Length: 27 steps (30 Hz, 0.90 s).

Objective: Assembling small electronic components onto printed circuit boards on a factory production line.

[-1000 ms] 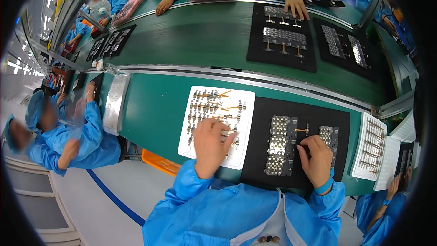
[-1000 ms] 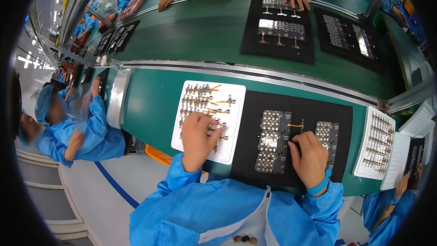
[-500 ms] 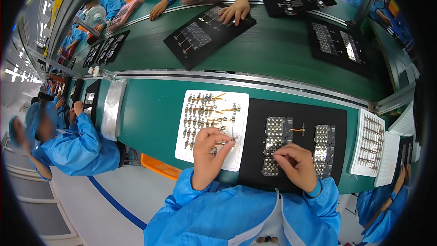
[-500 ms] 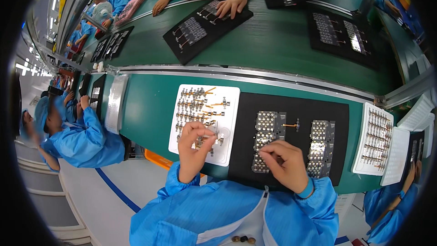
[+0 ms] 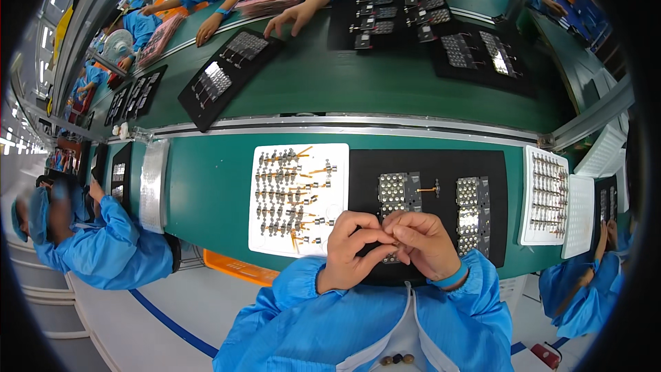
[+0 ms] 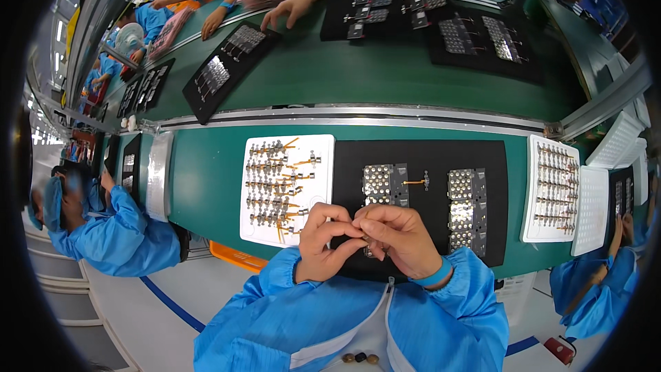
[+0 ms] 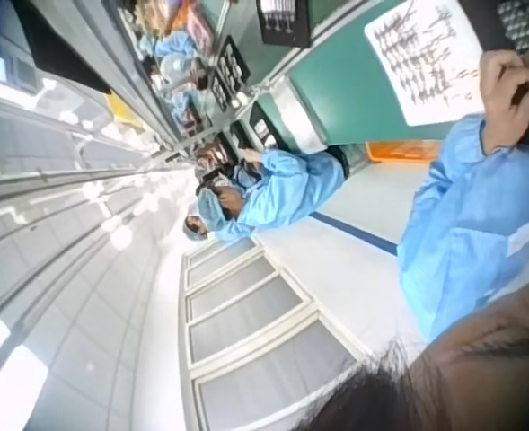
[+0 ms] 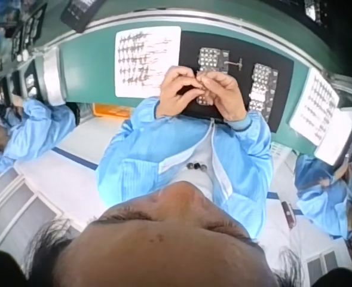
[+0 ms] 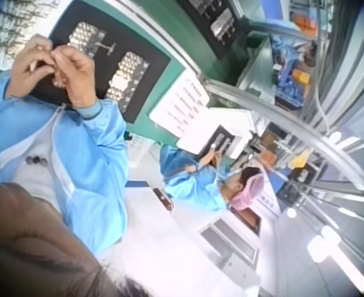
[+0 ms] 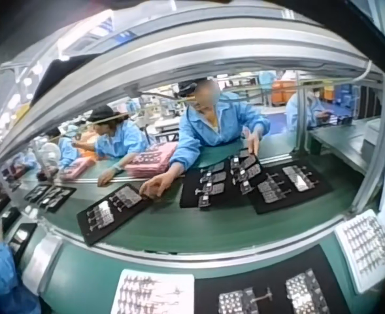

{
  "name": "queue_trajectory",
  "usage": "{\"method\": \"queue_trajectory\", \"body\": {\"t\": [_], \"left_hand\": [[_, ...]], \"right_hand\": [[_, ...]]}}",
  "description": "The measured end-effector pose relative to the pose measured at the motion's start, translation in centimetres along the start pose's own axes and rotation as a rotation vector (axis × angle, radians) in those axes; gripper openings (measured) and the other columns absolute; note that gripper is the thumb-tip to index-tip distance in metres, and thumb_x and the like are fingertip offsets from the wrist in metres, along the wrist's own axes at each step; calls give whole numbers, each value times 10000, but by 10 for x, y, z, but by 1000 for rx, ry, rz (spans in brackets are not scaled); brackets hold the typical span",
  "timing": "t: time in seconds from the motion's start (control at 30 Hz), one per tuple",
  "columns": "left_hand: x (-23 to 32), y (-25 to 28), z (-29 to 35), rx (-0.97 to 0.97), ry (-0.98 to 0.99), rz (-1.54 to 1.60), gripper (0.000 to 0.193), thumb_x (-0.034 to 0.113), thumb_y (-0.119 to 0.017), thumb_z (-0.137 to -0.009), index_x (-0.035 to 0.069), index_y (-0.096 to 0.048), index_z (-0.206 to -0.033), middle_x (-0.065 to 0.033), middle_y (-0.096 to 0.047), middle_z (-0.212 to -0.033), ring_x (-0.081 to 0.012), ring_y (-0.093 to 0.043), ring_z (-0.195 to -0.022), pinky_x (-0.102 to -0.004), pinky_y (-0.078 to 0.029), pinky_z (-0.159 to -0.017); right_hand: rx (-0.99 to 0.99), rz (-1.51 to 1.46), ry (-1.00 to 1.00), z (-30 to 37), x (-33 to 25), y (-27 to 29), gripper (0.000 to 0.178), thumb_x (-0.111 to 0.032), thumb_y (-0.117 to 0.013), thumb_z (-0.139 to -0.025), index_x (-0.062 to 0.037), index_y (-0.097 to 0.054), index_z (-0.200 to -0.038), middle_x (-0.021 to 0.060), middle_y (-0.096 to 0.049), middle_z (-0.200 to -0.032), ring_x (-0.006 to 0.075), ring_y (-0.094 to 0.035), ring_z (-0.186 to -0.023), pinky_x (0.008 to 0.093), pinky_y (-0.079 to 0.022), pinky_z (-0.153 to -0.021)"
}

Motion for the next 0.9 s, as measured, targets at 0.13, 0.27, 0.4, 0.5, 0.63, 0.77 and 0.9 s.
{"method": "queue_trajectory", "body": {"t": [0.13, 0.27, 0.4, 0.5, 0.63, 0.77, 0.9], "left_hand": [[6, 0, -8, 48, 198, 120, 280, 60, -846, -772, 55, -711, -1018, -103, -643, -1019, -200, -602, -902, -316, -489, -801], [0, 0, -14, -44, 213, 94, 159, -13, -780, -824, 22, -708, -962, -106, -644, -992, -185, -607, -880, -291, -483, -808], [-6, 4, -11, -121, 257, 239, 139, -45, -761, -835, 14, -708, -949, -104, -627, -998, -163, -602, -884, -274, -474, -791], [-9, 8, -11, -153, 259, 359, 133, -33, -770, -837, 12, -715, -949, -100, -613, -1000, -155, -601, -869, -269, -479, -757], [-3, 7, -12, -169, 321, 459, 113, -14, -783, -837, 14, -729, -933, -99, -606, -1000, -150, -601, -838, -267, -487, -709], [-7, 9, -12, -163, 161, 319, 105, 19, -800, -833, 20, -746, -923, -96, -609, -983, -149, -607, -823, -266, -490, -669], [-6, 8, -9, -135, 239, 276, 138, 28, -799, -812, 54, -772, -945, -63, -629, -947, -172, -613, -860, -295, -504, -735]], "right_hand": [[114, 424, 240, 1, -1, 1, 99, -47, -658, -981, 14, -727, -1014, 67, -687, -939, 75, -591, -649, 207, -457, -543], [122, 1041, 409, 8, -15, -12, 83, -12, -665, -964, 14, -737, -997, 41, -700, -853, 75, -602, -663, 207, -463, -569], [10, 591, 127, 7, -10, 1, 144, -78, -631, -1004, 13, -704, -1087, 47, -710, -874, 58, -593, -686, 196, -461, -563], [-56, 425, -51, 5, -13, 1, 215, -161, -595, -1039, 11, -675, -1141, 48, -710, -898, 50, -587, -693, 190, -449, -537], [-112, 334, -92, 5, -8, 5, 248, -212, -576, -1053, -1, -671, -1141, 51, -712, -923, 44, -578, -694, 186, -440, -523], [-128, 277, -152, 5, -9, 8, 226, -200, -588, -1047, -1, -680, -1103, 50, -707, -895, 43, -572, -685, 184, -434, -518], [-95, 299, -99, 6, -9, 10, 190, -178, -624, -1026, -8, -701, -1062, 49, -698, -859, 40, -571, -690, 184, -434, -518]]}}
Point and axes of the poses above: each hand's wrist, its own z-axis away from the middle knuckle, its own y-axis out of the back of the hand, x = y × z, the point moved 2 cm from there along -z, towards the middle knuckle
